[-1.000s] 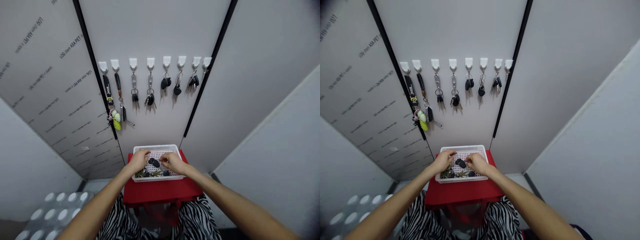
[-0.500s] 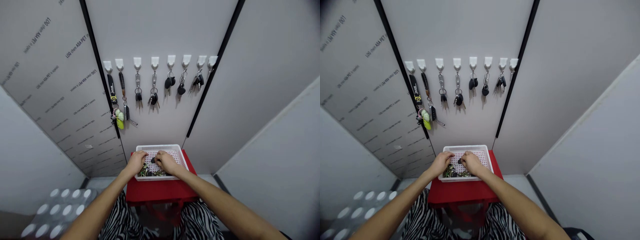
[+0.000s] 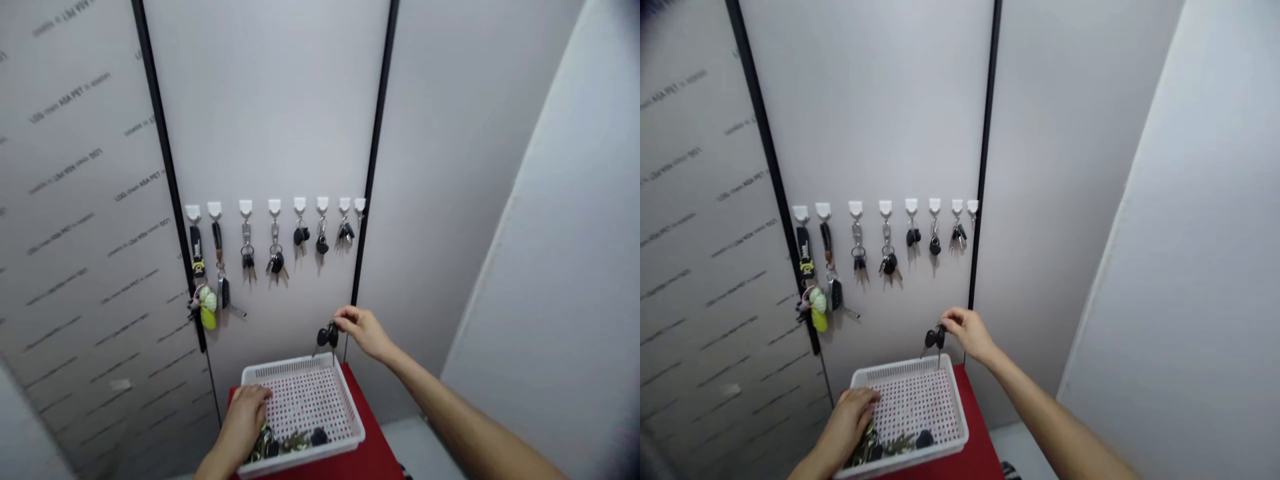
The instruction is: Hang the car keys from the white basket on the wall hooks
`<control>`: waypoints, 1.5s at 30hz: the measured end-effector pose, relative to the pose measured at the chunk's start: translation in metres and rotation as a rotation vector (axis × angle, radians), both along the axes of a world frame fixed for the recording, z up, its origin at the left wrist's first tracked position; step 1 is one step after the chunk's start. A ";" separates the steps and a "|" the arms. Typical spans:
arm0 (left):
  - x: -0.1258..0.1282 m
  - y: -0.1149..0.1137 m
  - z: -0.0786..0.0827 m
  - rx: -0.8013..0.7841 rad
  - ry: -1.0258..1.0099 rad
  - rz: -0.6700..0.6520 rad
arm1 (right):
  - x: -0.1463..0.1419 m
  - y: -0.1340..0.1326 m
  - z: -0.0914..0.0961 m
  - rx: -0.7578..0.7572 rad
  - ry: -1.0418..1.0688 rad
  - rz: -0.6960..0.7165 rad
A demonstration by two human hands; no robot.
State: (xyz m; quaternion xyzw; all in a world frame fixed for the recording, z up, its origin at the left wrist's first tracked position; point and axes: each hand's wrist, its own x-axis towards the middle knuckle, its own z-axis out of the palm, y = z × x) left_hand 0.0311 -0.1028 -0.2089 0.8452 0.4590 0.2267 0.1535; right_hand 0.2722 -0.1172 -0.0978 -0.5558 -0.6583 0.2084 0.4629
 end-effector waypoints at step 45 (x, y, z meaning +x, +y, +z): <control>0.016 0.019 0.035 -0.183 -0.365 0.079 | 0.008 0.040 0.003 0.057 -0.208 -0.260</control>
